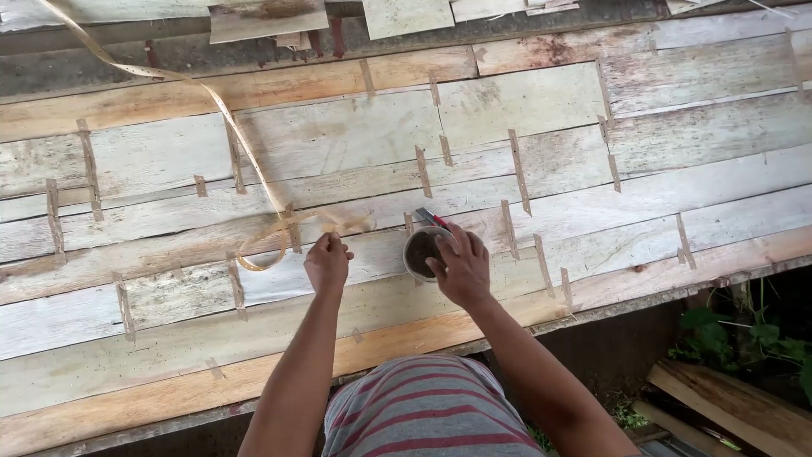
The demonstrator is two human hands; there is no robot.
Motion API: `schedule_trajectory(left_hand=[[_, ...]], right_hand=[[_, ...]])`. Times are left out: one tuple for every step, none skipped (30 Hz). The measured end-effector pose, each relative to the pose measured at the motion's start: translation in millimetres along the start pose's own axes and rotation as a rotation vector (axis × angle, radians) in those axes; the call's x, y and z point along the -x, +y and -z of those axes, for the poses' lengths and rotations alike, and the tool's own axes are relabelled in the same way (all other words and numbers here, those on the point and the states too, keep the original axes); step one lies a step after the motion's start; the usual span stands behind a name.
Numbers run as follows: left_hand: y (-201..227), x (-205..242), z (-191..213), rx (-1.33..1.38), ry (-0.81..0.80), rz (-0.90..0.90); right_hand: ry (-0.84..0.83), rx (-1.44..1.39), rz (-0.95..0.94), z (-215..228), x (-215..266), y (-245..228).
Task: Applying thin adhesive strips to the gaps between wooden boards on a large panel to seal or finish the joints.
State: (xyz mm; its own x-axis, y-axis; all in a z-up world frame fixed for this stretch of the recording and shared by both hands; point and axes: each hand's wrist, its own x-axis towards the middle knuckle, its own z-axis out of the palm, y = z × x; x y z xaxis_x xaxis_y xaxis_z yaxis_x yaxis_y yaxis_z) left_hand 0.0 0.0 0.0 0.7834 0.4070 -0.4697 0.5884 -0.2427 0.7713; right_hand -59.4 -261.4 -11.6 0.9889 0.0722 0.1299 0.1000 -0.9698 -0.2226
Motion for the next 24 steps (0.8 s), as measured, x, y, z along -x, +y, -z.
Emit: schedule_trajectory(left_hand=[[-10, -1, -4, 0.002, -0.001, -0.003], [-20, -3, -7, -0.124, 0.019, -0.020], [-30, -5, -10, -0.249, 0.042, -0.033], [-30, -2, -9, -0.247, 0.044, -0.034], [-31, 1, -7, -0.267, 0.056, -0.059], [-31, 5, -5, -0.287, 0.069, -0.083], [-33, 4, -6, -0.285, 0.072, -0.084], [-35, 2, -6, -0.294, 0.045, -0.063], [-37, 2, -8, -0.303, 0.015, -0.043], [-40, 2, -9, -0.302, 0.015, -0.045], [-41, 2, -11, -0.265, -0.062, -0.066], [-41, 1, -13, -0.227, -0.138, -0.087], [-33, 3, -12, -0.222, -0.135, -0.091], [-25, 4, -10, -0.150, -0.169, -0.139], [-19, 7, -8, -0.079, -0.202, -0.182], [-12, 6, -11, -0.075, -0.199, -0.181], [-7, 6, -15, 0.008, -0.245, -0.176], [-3, 5, -19, 0.091, -0.291, -0.171], [-2, 3, -25, 0.090, -0.292, -0.164], [0, 1, -32, 0.122, -0.341, -0.179], [3, -4, -38, 0.155, -0.388, -0.198], [9, -3, -39, 0.153, -0.387, -0.196], [16, -4, -41, 0.166, -0.400, -0.191], [23, -5, -43, 0.179, -0.412, -0.186]], right_hand=[[0.004, 0.001, 0.000, 8, -2, -7], [-0.200, 0.029, -0.085, 15, -4, -13], [-0.406, 0.055, -0.167, 22, -7, -21], [-0.404, 0.056, -0.165, 28, -11, -25], [-0.487, 0.090, -0.177, 34, -14, -30], [-0.570, 0.126, -0.190, 40, -17, -35], [-0.567, 0.126, -0.187, 37, -18, -34], [-0.552, 0.141, -0.166, 35, -19, -32], [-0.537, 0.158, -0.149, 33, -18, -30], [-0.535, 0.159, -0.149, 31, -17, -28], [-0.535, 0.129, -0.151, 29, -18, -27], [-0.535, 0.100, -0.154, 28, -20, -25], [-0.529, 0.102, -0.150, 22, -23, -19], [-0.430, 0.030, -0.161, 16, -26, -12], [-0.337, -0.042, -0.169, 10, -26, -5], [-0.336, -0.040, -0.164, 11, -36, -6], [-0.225, -0.201, -0.140, 13, -42, -6], [-0.114, -0.360, -0.115, 13, -49, -5], [-0.120, -0.360, -0.117, 20, -60, -14], [-0.211, -0.653, -0.235, 27, -71, -23], [-0.297, -0.948, -0.353, 33, -85, -33], [-0.300, -0.949, -0.354, 33, -91, -40], [-0.333, -0.941, -0.390, 33, -99, -46], [-0.367, -0.933, -0.425, 33, -108, -52]])
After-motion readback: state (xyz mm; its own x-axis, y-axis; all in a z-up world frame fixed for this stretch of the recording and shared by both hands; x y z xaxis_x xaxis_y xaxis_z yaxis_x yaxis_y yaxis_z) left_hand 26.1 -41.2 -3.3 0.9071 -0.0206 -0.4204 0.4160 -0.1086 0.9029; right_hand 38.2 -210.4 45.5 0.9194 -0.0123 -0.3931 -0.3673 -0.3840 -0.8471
